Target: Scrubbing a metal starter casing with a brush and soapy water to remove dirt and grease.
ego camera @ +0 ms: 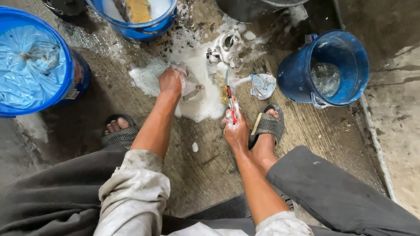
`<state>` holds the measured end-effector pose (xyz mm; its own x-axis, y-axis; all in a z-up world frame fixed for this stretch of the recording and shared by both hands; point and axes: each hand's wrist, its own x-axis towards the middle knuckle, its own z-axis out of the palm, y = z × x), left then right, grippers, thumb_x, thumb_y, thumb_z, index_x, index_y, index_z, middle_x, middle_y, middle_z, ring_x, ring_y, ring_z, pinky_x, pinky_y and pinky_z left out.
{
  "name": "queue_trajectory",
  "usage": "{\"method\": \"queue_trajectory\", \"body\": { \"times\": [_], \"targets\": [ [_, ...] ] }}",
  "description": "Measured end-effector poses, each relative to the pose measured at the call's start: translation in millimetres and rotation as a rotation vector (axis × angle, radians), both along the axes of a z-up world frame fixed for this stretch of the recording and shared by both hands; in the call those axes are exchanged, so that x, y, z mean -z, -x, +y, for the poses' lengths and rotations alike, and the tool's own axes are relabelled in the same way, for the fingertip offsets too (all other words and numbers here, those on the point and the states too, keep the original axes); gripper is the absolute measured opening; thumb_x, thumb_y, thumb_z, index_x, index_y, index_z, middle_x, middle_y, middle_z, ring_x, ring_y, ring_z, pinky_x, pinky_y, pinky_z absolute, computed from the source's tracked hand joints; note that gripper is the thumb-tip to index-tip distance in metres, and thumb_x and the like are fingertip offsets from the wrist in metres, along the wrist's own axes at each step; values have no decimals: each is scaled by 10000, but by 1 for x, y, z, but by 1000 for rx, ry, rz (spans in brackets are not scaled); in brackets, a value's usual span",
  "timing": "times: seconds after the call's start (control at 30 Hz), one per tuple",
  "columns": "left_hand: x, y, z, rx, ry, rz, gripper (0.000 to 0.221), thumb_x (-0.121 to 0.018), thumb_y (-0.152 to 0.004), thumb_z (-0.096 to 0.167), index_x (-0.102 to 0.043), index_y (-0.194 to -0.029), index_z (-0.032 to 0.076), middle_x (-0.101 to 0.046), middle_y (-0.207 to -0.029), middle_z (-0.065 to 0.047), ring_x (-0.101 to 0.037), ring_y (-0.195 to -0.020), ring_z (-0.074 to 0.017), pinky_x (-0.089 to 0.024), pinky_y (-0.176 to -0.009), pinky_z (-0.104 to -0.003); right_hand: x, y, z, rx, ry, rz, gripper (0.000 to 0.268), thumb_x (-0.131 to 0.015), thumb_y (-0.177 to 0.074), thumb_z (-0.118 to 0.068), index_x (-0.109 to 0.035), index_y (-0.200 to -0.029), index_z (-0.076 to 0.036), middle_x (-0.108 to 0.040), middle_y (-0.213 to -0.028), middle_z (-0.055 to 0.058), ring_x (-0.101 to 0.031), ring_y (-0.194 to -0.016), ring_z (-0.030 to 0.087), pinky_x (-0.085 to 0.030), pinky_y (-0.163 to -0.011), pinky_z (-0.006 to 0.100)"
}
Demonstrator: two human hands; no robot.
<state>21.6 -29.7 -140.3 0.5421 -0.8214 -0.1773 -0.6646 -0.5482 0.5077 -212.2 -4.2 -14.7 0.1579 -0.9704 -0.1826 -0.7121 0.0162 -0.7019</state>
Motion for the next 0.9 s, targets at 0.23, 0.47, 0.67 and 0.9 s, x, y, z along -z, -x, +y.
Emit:
{"method": "queue_trajectory", "body": {
  "times": [0.23,0.47,0.67,0.9],
  "targets": [
    [-46,8,9,-71,104,164,323,-527,-1004,246,-697,-1032,-27,-719,-1018,-242,-683,-1029,-419,-527,-924,-529,-11,-8,1,9,-75,45,463,-503,-1000,-378,-562,-1450,-286,-764,-751,-20,-730,-834,281,-528,-820,486],
    [-26,3,32,48,79,132,371,-603,-935,235,-718,-1110,-72,-711,-1097,-293,-684,-1088,-426,-541,-964,-514,-1,-15,-7,76,-110,24,465,-527,-991,-413,-569,-1445,-319,-756,-736,-57,-734,-827,236,-531,-794,450],
    [1,5,12,278,176,-15,393,-748,-850,178,-713,-1145,-80,-707,-1124,-292,-671,-1106,-423,-568,-934,-485,22,-24,-34,201,-26,-124,214,-656,-967,-360,-723,-940,-158,-666,-583,36,-659,-604,217,-515,-669,336],
    [-203,22,-15,89,563,436,892,-1020,-547,498,-622,-1294,218,-623,-1132,-115,-661,-1071,-305,-567,-946,-409,-54,-53,-93,208,-67,-683,172,-800,-891,-201,-711,-1026,-144,-685,-623,52,-536,-431,76,-382,-426,185]
  ]
}}
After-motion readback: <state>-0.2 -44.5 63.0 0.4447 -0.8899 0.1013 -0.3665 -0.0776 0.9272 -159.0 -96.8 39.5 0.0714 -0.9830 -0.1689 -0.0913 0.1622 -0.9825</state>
